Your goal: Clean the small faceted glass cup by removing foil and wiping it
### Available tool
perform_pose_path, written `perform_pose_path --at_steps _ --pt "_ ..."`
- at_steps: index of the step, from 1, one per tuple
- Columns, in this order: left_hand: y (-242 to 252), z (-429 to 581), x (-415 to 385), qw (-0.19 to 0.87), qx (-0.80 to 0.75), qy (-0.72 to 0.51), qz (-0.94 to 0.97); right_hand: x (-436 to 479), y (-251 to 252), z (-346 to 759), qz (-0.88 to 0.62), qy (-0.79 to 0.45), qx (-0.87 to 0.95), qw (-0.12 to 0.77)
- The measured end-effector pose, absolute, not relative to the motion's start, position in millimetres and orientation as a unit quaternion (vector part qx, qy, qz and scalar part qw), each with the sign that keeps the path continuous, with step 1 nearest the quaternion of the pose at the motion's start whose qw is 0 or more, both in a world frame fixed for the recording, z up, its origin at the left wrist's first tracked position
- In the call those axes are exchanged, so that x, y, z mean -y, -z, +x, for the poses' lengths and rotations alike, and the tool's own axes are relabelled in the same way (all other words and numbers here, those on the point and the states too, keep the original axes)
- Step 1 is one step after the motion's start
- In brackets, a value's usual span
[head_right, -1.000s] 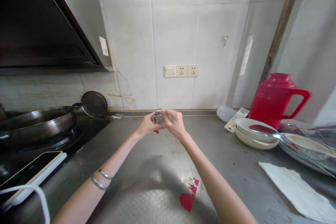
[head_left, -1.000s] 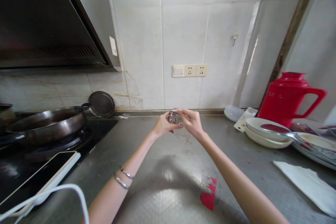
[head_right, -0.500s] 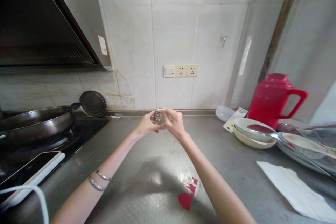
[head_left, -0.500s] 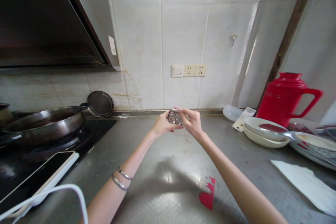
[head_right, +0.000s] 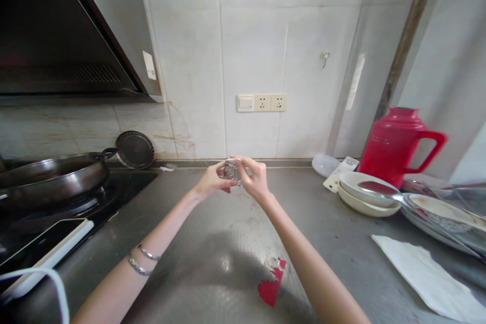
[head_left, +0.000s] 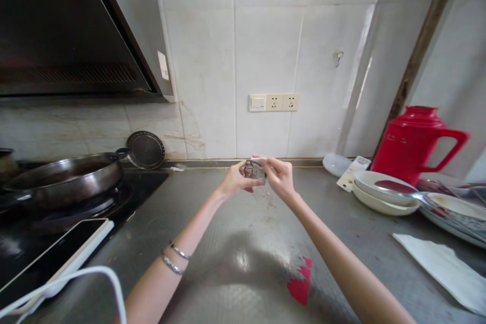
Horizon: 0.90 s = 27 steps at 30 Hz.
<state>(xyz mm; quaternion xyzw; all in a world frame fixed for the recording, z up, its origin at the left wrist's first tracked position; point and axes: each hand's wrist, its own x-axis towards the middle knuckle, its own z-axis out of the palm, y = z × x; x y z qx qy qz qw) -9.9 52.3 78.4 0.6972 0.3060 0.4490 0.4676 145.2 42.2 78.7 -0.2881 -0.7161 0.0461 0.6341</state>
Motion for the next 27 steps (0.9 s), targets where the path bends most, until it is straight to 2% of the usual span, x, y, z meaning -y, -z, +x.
perform_pose_path --at_steps 4,12,20,27 --pt "-79.6 -11.3 -53.5 0.469 -0.310 -0.459 0.688 -33.0 -84.5 143.7 -0.212 0.016 0.763 0.611" --pt "-82.1 -12.9 -49.8 0.487 -0.294 -0.443 0.693 -44.4 -79.4 143.2 -0.323 -0.125 0.675 0.652" --pt "-83.0 -15.0 -52.2 0.481 -0.321 -0.461 0.673 -32.2 -82.3 140.0 -0.219 0.007 0.746 0.629" --pt "-81.9 -15.6 -51.8 0.483 -0.300 -0.438 0.696 -46.1 -81.3 142.0 -0.325 -0.137 0.671 0.652"
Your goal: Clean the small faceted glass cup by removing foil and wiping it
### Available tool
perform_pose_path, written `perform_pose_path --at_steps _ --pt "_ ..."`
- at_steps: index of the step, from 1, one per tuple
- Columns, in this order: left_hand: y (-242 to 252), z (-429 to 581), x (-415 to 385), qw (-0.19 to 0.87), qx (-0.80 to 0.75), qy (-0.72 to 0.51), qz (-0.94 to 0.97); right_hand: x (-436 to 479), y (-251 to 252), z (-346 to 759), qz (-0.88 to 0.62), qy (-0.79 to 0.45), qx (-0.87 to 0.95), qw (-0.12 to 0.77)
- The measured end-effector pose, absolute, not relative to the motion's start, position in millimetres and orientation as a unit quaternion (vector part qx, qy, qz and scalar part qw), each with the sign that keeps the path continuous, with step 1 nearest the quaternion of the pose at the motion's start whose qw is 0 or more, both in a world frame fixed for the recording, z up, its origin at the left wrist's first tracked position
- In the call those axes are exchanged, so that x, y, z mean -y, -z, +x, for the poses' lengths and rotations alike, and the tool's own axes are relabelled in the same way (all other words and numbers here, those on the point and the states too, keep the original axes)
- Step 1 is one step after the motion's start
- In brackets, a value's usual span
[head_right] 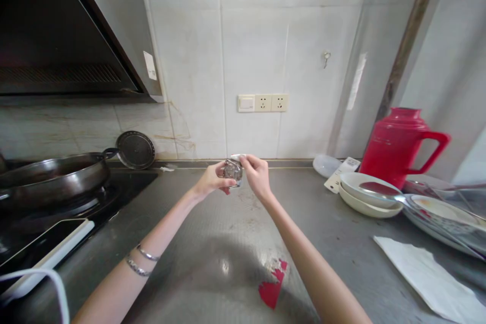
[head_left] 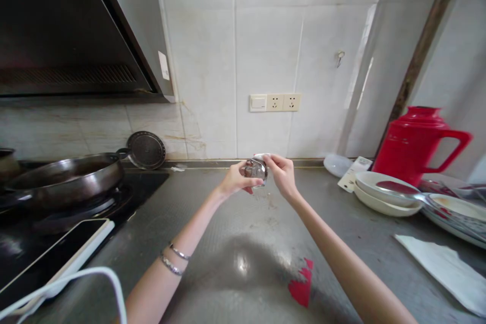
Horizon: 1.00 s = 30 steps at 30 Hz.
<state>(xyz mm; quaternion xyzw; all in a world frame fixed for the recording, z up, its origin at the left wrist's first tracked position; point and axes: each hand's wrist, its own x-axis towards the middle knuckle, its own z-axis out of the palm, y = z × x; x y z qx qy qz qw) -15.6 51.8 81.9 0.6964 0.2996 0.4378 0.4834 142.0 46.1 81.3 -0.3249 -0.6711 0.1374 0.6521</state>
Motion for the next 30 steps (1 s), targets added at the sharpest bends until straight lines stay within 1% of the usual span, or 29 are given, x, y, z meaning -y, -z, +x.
perform_pose_path --at_steps 2,4,7,9,11,16,18,24,26,30 --pt "-83.1 -15.6 -51.2 0.483 -0.302 -0.437 0.696 -44.8 -82.2 142.3 -0.327 -0.124 0.678 0.646" --pt "-84.7 -15.7 -50.8 0.479 -0.307 -0.442 0.694 -40.2 -83.4 142.1 -0.310 -0.070 0.700 0.640" --pt "-87.3 -15.9 -50.2 0.474 -0.306 -0.452 0.691 -32.7 -85.7 141.6 -0.241 0.012 0.745 0.622" --pt "-88.9 -16.1 -49.1 0.473 -0.300 -0.454 0.693 -30.6 -87.1 141.4 -0.208 0.030 0.759 0.617" --pt "-90.3 -16.2 -47.4 0.473 -0.292 -0.450 0.698 -31.7 -87.9 141.1 -0.226 0.005 0.744 0.629" --pt "-92.7 -15.6 -43.7 0.472 -0.300 -0.445 0.700 -37.3 -89.1 140.0 -0.315 -0.132 0.676 0.652" --pt "-93.0 -15.0 -43.9 0.465 -0.306 -0.451 0.698 -35.7 -90.4 139.5 -0.318 -0.126 0.677 0.652" --pt "-93.2 -14.3 -46.0 0.448 -0.314 -0.468 0.694 -22.7 -95.5 138.2 -0.238 0.010 0.751 0.616" --pt "-93.4 -14.5 -45.4 0.446 -0.312 -0.470 0.695 -22.9 -94.7 137.9 -0.235 0.000 0.748 0.620" --pt "-93.3 -14.9 -43.9 0.443 -0.308 -0.471 0.698 -32.2 -89.7 138.6 -0.283 -0.109 0.681 0.666"
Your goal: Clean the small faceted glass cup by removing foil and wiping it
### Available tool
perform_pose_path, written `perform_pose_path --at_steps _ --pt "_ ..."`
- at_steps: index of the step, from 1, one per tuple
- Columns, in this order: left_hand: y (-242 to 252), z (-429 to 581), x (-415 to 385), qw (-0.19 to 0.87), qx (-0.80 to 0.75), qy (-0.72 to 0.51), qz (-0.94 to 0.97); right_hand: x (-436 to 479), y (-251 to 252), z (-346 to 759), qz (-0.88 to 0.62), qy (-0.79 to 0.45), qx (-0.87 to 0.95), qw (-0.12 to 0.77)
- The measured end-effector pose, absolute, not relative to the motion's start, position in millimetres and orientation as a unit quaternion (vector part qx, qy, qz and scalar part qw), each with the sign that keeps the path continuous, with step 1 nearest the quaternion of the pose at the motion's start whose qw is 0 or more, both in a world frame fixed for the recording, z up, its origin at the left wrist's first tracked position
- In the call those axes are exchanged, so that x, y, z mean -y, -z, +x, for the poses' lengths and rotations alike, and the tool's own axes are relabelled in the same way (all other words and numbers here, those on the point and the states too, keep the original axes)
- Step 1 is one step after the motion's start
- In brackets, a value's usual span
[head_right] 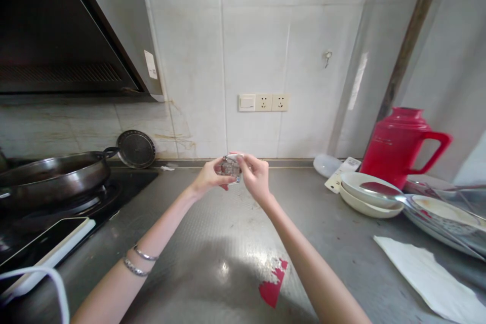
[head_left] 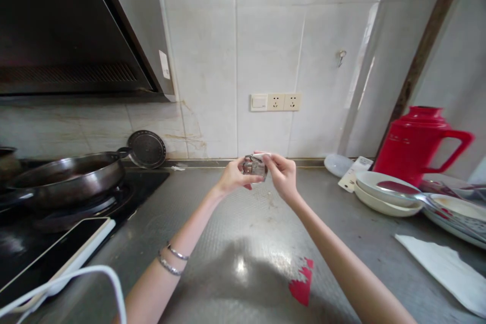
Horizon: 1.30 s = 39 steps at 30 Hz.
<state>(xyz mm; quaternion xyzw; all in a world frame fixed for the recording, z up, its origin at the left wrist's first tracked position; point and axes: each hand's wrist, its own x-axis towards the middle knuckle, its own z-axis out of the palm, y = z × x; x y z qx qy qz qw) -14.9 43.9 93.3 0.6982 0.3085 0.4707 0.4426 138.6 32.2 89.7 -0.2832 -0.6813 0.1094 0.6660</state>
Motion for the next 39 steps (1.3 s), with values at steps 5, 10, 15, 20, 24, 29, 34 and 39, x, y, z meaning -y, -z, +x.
perform_pose_path --at_steps 5,10,15,20,24,29,34,39 --pt "-92.3 -14.6 -45.2 0.438 -0.315 -0.471 0.698 -37.3 -86.4 139.5 -0.296 -0.111 0.676 0.666" --pt "-92.2 -14.5 -47.2 0.432 -0.326 -0.480 0.690 -30.4 -84.4 135.9 -0.216 0.046 0.742 0.632" --pt "-92.4 -14.9 -48.1 0.435 -0.342 -0.469 0.688 -32.8 -85.0 135.1 -0.266 -0.029 0.711 0.651" --pt "-90.8 -15.9 -50.6 0.424 -0.363 -0.466 0.686 -34.8 -90.1 139.7 -0.297 -0.088 0.710 0.632" --pt "-88.4 -17.2 -53.9 0.402 -0.384 -0.469 0.686 -33.5 -89.5 141.2 -0.208 0.011 0.791 0.575" --pt "-87.8 -17.5 -55.8 0.389 -0.392 -0.463 0.693 -38.2 -84.2 140.7 -0.210 -0.014 0.770 0.602" --pt "-90.0 -16.3 -52.6 0.398 -0.389 -0.451 0.697 -38.3 -82.8 141.0 -0.249 -0.049 0.723 0.643" --pt "-93.6 -18.1 -49.4 0.417 -0.388 -0.455 0.684 -34.8 -84.8 142.5 -0.159 0.055 0.798 0.579"
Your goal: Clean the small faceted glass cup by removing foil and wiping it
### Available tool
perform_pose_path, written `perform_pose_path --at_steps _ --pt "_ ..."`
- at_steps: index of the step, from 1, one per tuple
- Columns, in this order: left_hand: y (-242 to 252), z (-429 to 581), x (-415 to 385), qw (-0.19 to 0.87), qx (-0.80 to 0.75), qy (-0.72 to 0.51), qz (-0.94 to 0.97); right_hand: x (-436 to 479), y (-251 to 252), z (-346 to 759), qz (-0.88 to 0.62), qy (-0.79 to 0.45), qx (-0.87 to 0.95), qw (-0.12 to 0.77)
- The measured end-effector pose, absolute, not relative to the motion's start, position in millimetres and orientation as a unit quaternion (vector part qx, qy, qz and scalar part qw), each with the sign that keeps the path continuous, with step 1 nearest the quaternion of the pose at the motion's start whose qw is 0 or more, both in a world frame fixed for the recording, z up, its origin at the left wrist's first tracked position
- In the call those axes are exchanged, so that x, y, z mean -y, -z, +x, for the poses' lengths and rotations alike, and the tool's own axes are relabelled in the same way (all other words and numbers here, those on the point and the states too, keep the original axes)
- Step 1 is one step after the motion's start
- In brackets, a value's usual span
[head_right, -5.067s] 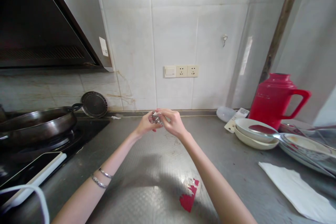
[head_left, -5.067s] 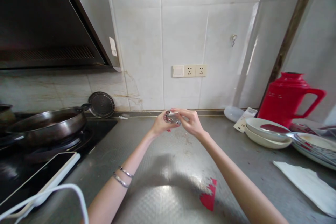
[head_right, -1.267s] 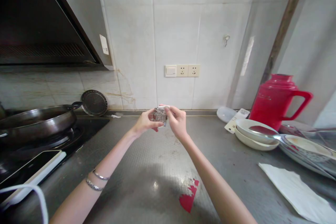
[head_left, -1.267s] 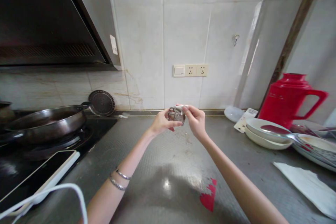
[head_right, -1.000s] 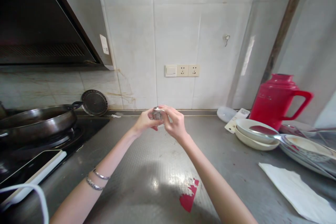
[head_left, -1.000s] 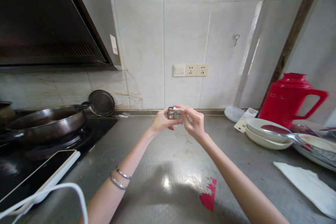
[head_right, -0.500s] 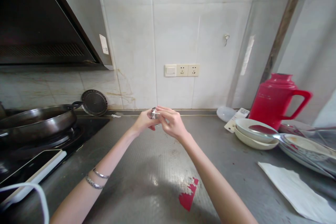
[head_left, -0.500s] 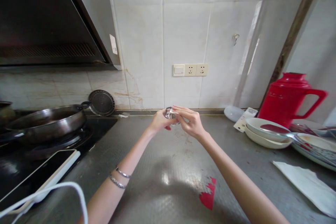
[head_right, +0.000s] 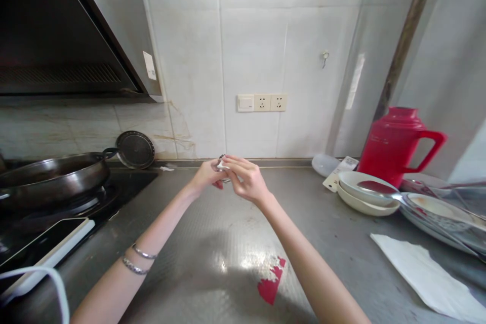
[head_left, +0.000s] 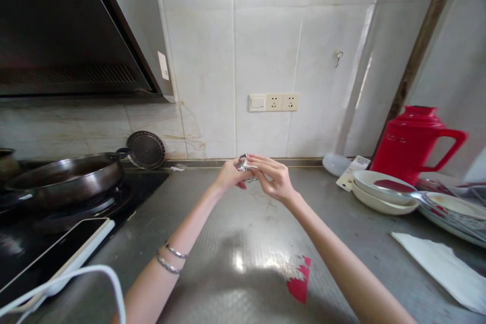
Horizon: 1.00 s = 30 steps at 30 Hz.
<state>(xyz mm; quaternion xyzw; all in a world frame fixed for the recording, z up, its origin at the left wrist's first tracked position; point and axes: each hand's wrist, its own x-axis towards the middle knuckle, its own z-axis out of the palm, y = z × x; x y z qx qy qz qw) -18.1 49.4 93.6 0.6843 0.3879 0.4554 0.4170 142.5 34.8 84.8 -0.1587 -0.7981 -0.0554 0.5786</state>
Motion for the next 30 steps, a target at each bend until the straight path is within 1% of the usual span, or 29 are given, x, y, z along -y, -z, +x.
perform_pose_path --at_steps 1,3,8,10,15,18,26,30 --pt "-94.5 -18.8 -49.1 0.420 -0.390 -0.457 0.681 -35.3 -84.9 142.8 -0.155 0.062 0.800 0.576" --pt "-96.2 -20.1 -48.5 0.430 -0.389 -0.457 0.674 -37.0 -85.0 143.2 -0.172 0.054 0.782 0.597" --pt "-98.0 -23.5 -47.5 0.482 -0.365 -0.459 0.651 -39.7 -81.8 139.3 -0.255 -0.054 0.688 0.677" --pt "-98.2 -25.4 -48.1 0.498 -0.355 -0.470 0.637 -38.9 -78.6 135.3 -0.263 -0.053 0.674 0.688" --pt "-100.4 -29.9 -49.2 0.503 -0.340 -0.494 0.622 -37.0 -73.0 126.9 -0.230 0.017 0.691 0.685" --pt "-101.3 -30.5 -48.5 0.503 -0.344 -0.485 0.628 -37.5 -73.2 125.8 -0.233 0.028 0.688 0.686" --pt "-102.6 -31.2 -48.2 0.457 -0.384 -0.460 0.657 -38.5 -76.3 127.1 -0.286 -0.022 0.676 0.678" --pt "-100.7 -31.2 -50.9 0.454 -0.401 -0.451 0.656 -39.7 -76.5 128.5 -0.318 -0.048 0.677 0.662"
